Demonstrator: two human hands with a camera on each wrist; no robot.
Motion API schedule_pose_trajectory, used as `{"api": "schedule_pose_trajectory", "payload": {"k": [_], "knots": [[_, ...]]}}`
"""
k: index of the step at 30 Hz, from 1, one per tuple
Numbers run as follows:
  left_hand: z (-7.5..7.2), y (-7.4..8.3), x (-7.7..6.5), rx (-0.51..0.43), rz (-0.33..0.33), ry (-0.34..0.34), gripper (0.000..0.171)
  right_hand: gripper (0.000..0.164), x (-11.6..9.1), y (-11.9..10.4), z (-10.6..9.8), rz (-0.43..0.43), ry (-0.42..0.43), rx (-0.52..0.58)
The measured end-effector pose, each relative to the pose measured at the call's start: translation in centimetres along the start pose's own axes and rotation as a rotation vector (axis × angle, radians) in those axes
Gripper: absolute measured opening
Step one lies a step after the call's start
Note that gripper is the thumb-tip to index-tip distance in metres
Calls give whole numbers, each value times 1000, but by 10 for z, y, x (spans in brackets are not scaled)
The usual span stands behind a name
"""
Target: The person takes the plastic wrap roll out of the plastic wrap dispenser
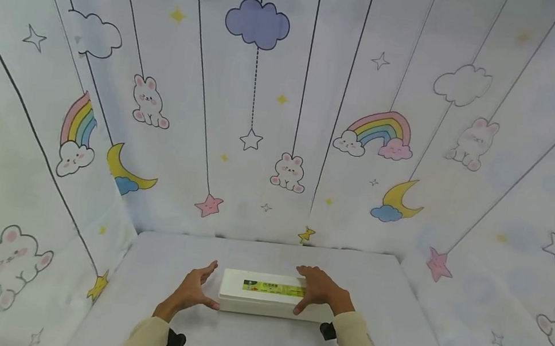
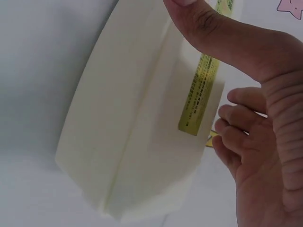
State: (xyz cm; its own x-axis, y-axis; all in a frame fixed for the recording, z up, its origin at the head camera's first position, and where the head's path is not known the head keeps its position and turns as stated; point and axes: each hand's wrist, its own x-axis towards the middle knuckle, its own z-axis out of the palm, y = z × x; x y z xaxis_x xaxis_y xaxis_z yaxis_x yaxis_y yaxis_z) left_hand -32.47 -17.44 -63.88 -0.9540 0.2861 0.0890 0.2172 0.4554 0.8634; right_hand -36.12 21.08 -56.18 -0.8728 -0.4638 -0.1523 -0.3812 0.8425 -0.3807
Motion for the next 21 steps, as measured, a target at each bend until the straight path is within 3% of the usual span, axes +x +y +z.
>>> {"api": "schedule_pose_trajectory", "payload": {"k": [8,21], "knots": [[38,-27,-2,-83,-43,32,127,113,-4,4,17,-17,-20,13],[58,-38,12,-262,-59,147,115,100,6,2,19,-54,35,-70]]}}
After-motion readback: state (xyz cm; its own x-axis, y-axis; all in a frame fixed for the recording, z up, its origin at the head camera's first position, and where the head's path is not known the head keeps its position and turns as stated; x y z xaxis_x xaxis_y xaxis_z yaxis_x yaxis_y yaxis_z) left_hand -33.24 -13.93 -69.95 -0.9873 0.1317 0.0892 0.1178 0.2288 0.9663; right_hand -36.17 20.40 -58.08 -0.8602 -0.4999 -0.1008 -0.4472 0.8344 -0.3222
